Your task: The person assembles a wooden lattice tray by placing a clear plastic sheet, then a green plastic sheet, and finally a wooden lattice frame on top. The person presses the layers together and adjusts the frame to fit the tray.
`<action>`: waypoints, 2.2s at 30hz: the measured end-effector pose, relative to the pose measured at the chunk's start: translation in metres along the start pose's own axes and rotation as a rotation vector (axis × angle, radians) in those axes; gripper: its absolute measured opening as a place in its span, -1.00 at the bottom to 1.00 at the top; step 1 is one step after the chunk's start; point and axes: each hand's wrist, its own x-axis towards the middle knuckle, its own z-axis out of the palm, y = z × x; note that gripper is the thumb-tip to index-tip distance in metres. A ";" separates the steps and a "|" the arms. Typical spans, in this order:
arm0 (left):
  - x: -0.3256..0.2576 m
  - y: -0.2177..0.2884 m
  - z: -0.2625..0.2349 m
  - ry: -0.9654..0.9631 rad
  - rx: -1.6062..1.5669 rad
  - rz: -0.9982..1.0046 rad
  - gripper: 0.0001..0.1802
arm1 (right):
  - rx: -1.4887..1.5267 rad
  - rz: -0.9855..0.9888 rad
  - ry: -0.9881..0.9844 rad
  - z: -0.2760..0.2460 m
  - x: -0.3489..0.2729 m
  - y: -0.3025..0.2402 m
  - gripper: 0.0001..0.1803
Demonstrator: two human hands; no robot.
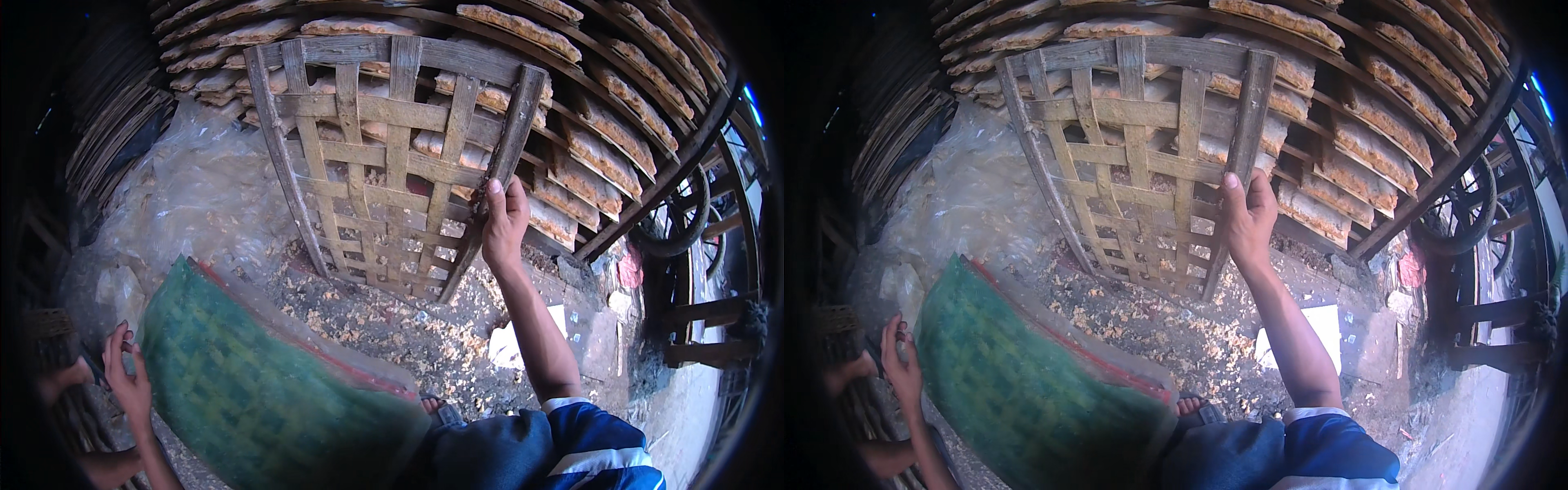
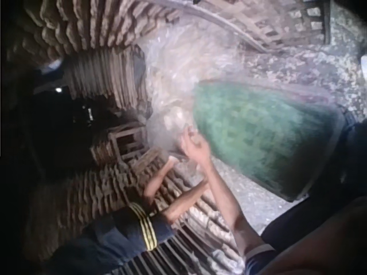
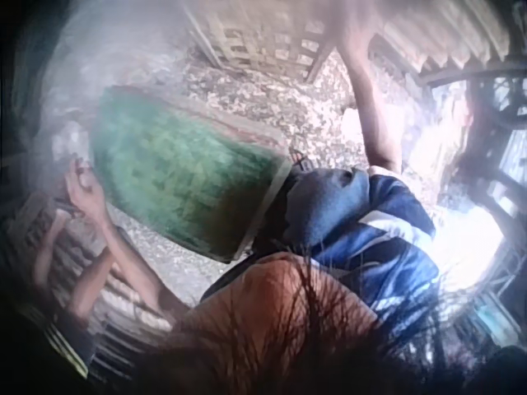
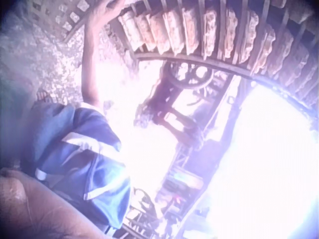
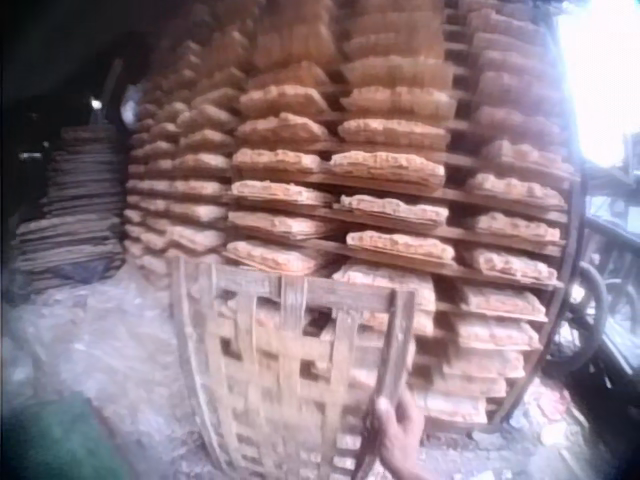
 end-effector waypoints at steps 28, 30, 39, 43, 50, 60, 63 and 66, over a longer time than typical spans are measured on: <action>-0.023 -0.006 -0.001 -0.102 -0.053 0.044 -0.60 | -0.593 -0.045 -0.345 -0.064 -0.044 -0.021 -0.66; -0.024 -0.008 -0.002 -0.085 -0.044 0.064 -0.59 | -0.584 -0.049 -0.349 -0.062 -0.048 -0.024 -0.67; 0.011 0.024 -0.002 0.033 -0.102 0.052 -0.47 | -0.829 0.086 -0.424 -0.072 -0.071 0.001 -0.81; 0.069 0.093 0.025 0.037 -0.231 0.070 -0.40 | -0.689 0.179 -0.309 -0.068 -0.092 0.014 -0.78; 0.095 0.173 0.121 -0.276 -0.461 0.010 -0.26 | -0.833 0.102 -0.399 -0.078 -0.094 0.046 -0.80; 0.141 0.198 0.154 -0.216 -0.925 -0.058 -0.22 | -0.586 0.236 -0.297 -0.091 -0.108 0.074 -0.72; 0.168 0.211 0.138 -0.069 -1.153 0.011 -0.29 | -0.585 0.311 -0.382 -0.079 -0.103 0.062 -0.73; 0.183 0.216 0.142 0.020 -1.036 0.047 -0.37 | -0.618 0.344 -0.416 -0.081 -0.102 0.063 -0.74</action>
